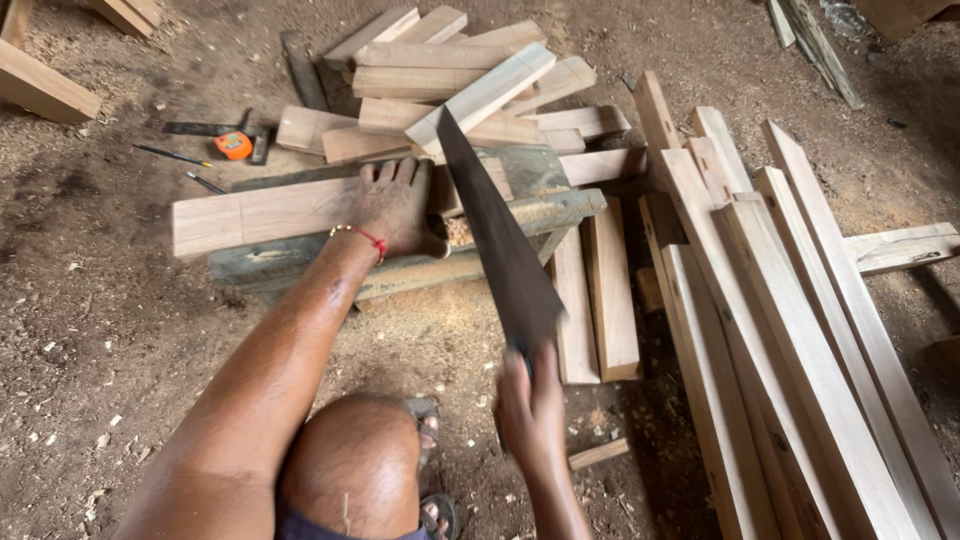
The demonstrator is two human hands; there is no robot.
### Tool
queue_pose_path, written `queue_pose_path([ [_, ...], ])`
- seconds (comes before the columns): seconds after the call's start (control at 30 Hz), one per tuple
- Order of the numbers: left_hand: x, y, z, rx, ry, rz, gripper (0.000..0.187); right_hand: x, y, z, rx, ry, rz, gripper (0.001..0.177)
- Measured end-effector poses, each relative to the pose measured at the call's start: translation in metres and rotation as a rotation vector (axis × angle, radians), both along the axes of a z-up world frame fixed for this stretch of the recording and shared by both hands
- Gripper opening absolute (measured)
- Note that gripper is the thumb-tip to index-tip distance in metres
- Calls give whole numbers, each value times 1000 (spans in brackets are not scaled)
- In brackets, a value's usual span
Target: The person saws a piece of wood with a hand saw while holding it against a wooden bench, then positions another piece of wood to begin sawing it.
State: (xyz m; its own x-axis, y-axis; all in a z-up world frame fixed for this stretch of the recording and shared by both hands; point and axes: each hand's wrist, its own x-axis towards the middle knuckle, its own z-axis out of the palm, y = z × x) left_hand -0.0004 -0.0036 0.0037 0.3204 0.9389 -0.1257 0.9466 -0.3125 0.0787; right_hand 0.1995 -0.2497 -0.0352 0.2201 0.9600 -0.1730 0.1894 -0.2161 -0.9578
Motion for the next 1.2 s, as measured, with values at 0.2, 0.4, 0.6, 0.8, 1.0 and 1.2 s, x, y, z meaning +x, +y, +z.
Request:
queue_pose_path([
  [0.2,1,-9,10,43,-13,-13,139,-24,83,8,109,-114,54,49],
  [0.4,3,-5,12,-24,-20,-5,143,22,-85,-26,-53,324,-226,30],
  [0.6,1,-4,8,-5,-4,-3,143,22,-81,-13,-128,276,-142,43],
  [0.8,2,-6,7,-5,36,4,143,-26,90,6,118,-49,73,46],
  [1.0,0,-2,6,-21,9,-3,145,10,-43,-10,106,99,41,37],
  [1.2,2,-7,10,-15,-37,1,143,21,-112,-9,-152,405,-174,45],
])
